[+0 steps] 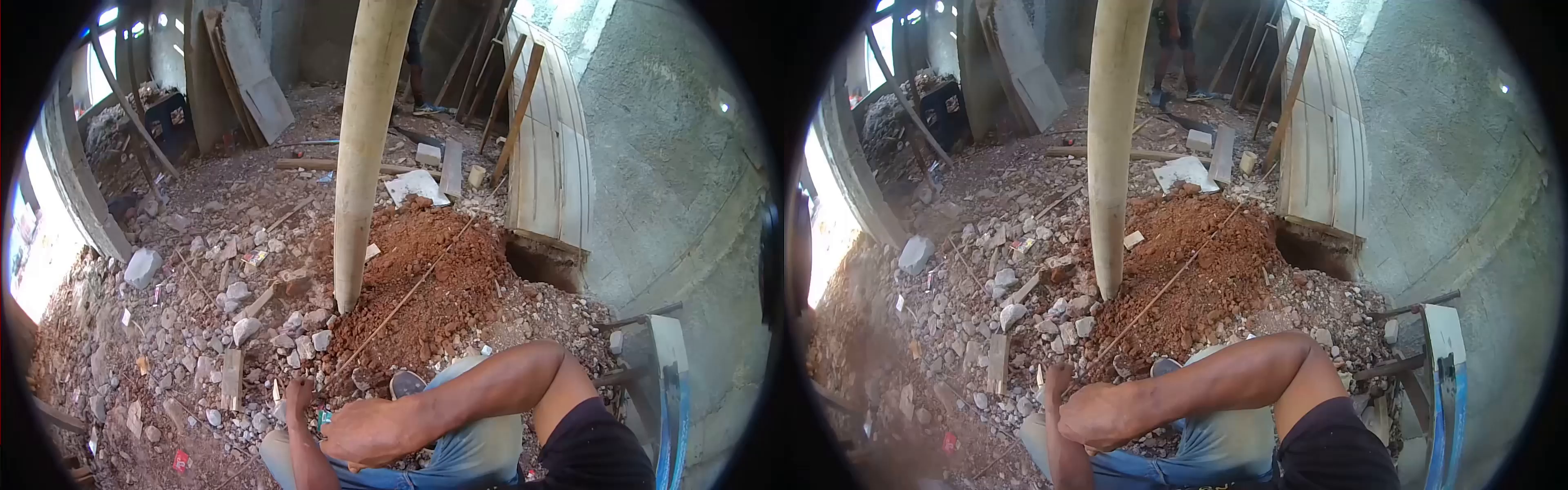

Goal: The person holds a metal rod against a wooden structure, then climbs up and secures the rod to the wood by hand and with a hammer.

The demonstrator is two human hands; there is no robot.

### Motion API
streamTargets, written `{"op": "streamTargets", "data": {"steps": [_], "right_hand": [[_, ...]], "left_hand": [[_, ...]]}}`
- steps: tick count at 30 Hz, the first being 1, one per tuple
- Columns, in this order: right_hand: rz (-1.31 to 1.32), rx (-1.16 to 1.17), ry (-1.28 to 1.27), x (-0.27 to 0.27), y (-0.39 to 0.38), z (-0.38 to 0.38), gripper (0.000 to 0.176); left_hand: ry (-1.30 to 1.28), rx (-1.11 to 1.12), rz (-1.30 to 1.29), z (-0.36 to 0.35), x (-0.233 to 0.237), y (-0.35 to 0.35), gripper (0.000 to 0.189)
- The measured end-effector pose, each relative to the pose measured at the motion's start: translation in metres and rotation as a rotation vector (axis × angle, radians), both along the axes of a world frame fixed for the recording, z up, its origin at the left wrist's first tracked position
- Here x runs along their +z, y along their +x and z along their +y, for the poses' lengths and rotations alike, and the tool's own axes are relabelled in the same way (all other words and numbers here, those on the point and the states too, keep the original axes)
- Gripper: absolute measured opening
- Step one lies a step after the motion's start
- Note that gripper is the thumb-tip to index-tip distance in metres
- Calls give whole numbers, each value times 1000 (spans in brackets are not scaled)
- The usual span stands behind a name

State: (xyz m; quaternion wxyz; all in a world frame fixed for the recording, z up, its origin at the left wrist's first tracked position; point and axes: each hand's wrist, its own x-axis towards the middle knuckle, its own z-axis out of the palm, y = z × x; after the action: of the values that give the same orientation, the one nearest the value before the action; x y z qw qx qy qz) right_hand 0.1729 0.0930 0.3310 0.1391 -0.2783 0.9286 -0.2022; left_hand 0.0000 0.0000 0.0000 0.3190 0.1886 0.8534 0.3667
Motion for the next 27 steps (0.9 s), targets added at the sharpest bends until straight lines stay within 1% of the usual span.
{"op": "streamTargets", "data": {"steps": [2, 3, 4, 5, 8, 12, 14, 18, 23, 27], "right_hand": [[-203, 29, 109, 8, -7, -1, 35], [-217, 29, 104, 10, 0, -1, 35], [-219, 24, 96, 11, 0, -1, 34], [-220, 18, 88, 11, -1, -1, 33], [-178, 22, 95, 11, -2, -2, 31], [-188, 22, 90, 21, -2, -1, 32], [-122, 47, 83, 17, -1, 0, 31], [-158, 32, 91, 16, -1, -2, 32], [-165, 35, 79, 18, -2, -1, 32], [-134, 36, 107, 18, -2, -2, 32]], "left_hand": [[26, 35, -44, -1, 0, -4, 39], [22, 33, -58, -3, -13, 7, 39], [31, 29, -3, -4, -34, 2, 39], [40, 25, 53, -4, -45, -3, 39], [-1, 16, 60, -4, -37, -4, 39], [-12, 23, 50, -4, -40, -5, 40], [5, 32, 34, -4, -39, -5, 41], [-25, 22, 45, -4, -49, -8, 43], [15, 34, 34, -6, -59, -11, 43], [20, 54, 12, -6, -48, -8, 43]]}}
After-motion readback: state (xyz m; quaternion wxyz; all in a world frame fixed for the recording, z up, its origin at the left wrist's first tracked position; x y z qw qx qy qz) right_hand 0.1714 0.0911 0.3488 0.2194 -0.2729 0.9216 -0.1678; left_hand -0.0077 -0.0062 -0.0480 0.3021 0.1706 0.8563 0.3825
